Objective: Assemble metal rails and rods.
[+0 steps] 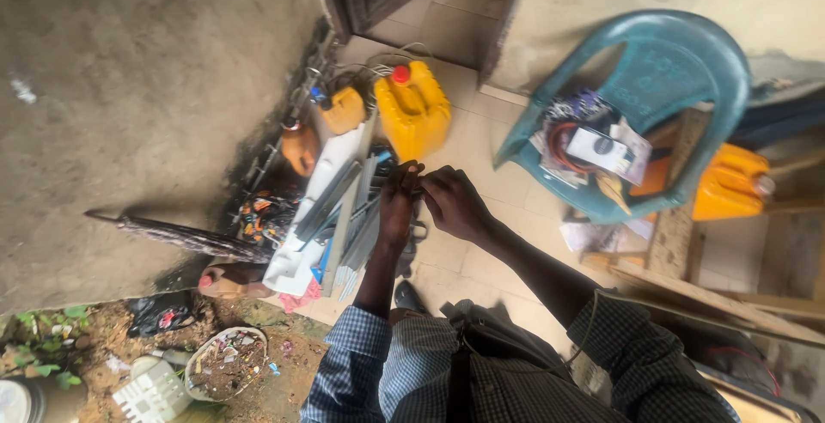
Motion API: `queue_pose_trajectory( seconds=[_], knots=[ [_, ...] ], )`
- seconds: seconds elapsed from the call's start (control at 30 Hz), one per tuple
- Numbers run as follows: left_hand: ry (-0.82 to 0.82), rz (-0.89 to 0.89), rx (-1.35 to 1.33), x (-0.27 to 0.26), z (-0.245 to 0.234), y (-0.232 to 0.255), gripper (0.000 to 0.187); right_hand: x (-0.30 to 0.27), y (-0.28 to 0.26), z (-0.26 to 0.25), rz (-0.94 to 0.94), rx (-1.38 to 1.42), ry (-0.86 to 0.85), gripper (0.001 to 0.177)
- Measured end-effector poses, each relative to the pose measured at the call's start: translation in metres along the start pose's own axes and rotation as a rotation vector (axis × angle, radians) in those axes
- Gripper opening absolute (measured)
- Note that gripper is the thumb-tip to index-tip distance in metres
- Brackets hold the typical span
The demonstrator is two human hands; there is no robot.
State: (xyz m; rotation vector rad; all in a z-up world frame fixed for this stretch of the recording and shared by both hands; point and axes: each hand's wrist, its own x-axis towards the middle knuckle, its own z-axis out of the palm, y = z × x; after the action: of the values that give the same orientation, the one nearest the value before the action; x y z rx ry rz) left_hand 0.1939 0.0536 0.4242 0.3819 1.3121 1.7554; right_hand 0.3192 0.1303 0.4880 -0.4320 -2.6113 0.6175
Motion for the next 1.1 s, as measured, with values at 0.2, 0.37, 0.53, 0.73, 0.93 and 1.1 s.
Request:
queue_pose_trajectory(
  seconds=[0.2, 0.37, 0.53, 0.73, 0.93, 1.1],
  knots=[
    [-0.083, -0.039, 0.066, -0.029, 0.082, -0.028, 0.04, -0.07, 0.026, -0.044, 0.123, -0.026, 0.023, 0.01],
    [-0.17, -0.013, 0.037, -0.049, 0.133, -0.069, 0.039, -0.126, 0.049, -0.078, 0.144, -0.055, 0.095, 0.015],
    [-0.231, -0.072, 0.068, -0.063, 0.185, -0.101, 0.038, -0.178, 0.071, -0.113, 0.231, -0.065, 0.138, 0.018],
    [-0.366, -0.119, 0.046, -0.08, 0.244, -0.128, 0.035, -0.236, 0.09, -0.156, 0.327, -0.073, 0.228, 0.021],
    [-0.493, -0.201, 0.108, -0.089, 0.294, -0.153, 0.033, -0.285, 0.104, -0.182, 0.386, -0.164, 0.336, 0.019],
    [-0.57, -0.235, 0.195, -0.091, 0.338, -0.174, 0.029, -0.317, 0.111, -0.202, 0.528, -0.197, 0.383, 0.021]
  ],
)
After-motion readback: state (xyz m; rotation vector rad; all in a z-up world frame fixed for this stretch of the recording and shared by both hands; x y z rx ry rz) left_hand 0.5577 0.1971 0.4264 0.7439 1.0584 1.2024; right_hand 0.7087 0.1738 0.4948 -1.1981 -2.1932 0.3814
